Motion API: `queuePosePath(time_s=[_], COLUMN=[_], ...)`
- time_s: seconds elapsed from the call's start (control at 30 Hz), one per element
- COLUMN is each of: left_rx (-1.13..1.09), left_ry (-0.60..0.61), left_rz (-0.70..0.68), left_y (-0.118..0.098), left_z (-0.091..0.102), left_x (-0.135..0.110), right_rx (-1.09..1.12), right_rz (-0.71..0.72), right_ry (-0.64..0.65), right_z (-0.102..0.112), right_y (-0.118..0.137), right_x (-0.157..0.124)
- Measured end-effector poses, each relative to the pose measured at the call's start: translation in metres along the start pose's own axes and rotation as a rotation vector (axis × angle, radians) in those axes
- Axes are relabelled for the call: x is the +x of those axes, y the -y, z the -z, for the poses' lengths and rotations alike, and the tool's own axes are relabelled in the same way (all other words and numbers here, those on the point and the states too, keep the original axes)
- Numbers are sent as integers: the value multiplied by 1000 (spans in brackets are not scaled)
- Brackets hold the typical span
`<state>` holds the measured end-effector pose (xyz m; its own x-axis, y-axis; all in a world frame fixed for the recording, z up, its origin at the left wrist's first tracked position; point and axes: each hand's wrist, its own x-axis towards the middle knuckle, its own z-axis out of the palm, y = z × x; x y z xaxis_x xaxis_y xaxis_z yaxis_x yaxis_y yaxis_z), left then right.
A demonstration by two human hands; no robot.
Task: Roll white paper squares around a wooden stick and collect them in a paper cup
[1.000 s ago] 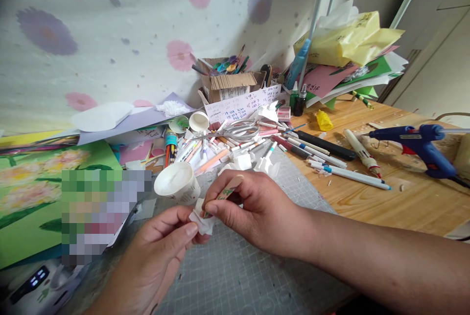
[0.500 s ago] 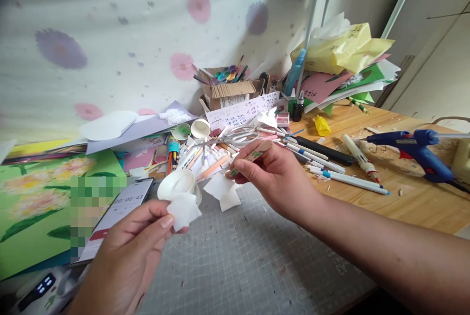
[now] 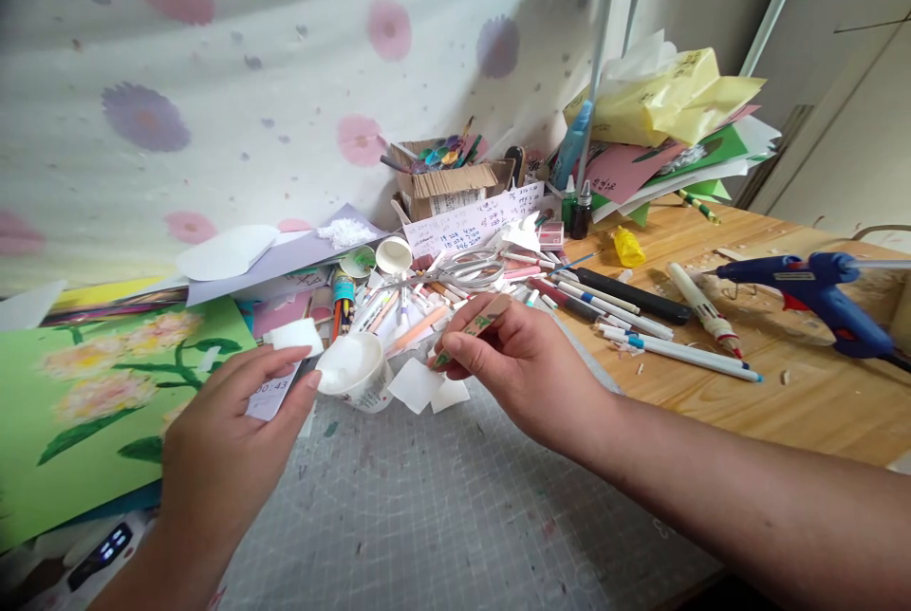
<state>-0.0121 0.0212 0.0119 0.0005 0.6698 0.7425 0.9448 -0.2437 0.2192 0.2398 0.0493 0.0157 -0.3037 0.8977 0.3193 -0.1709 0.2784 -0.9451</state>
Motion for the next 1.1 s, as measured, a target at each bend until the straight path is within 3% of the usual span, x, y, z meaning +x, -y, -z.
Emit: queuePosePath(time_s=[0.07, 0.13, 0.23, 0.3, 0.43, 0.5, 0.73, 1.1], left_rx=[-8, -109, -397, -692, -1203, -1357, -1524, -1577], left_ry=[-92, -92, 107, 248, 581, 651, 636, 768], left_rz=[-54, -114, -87, 75, 534, 690, 838, 878], left_y=[-7, -18, -35, -44, -54, -55, -57, -55], left_z=[6, 13, 16, 14, 6, 4, 2, 3], left_x=[-5, -13, -28, -36, -42, -41, -39, -40], right_rx=[58, 130, 216, 237, 188, 139, 153, 127], right_rz=[-20, -33, -11, 5, 23, 31, 30, 43], right_ry=[8, 28, 87, 131, 211, 235, 276, 290], right_z=[-3, -6, -12, -16, -22, -23, -19, -19], right_y=[1, 2, 5, 7, 13, 14, 10, 13], right_x=[-2, -4, -8, -11, -16, -17, -16, -17])
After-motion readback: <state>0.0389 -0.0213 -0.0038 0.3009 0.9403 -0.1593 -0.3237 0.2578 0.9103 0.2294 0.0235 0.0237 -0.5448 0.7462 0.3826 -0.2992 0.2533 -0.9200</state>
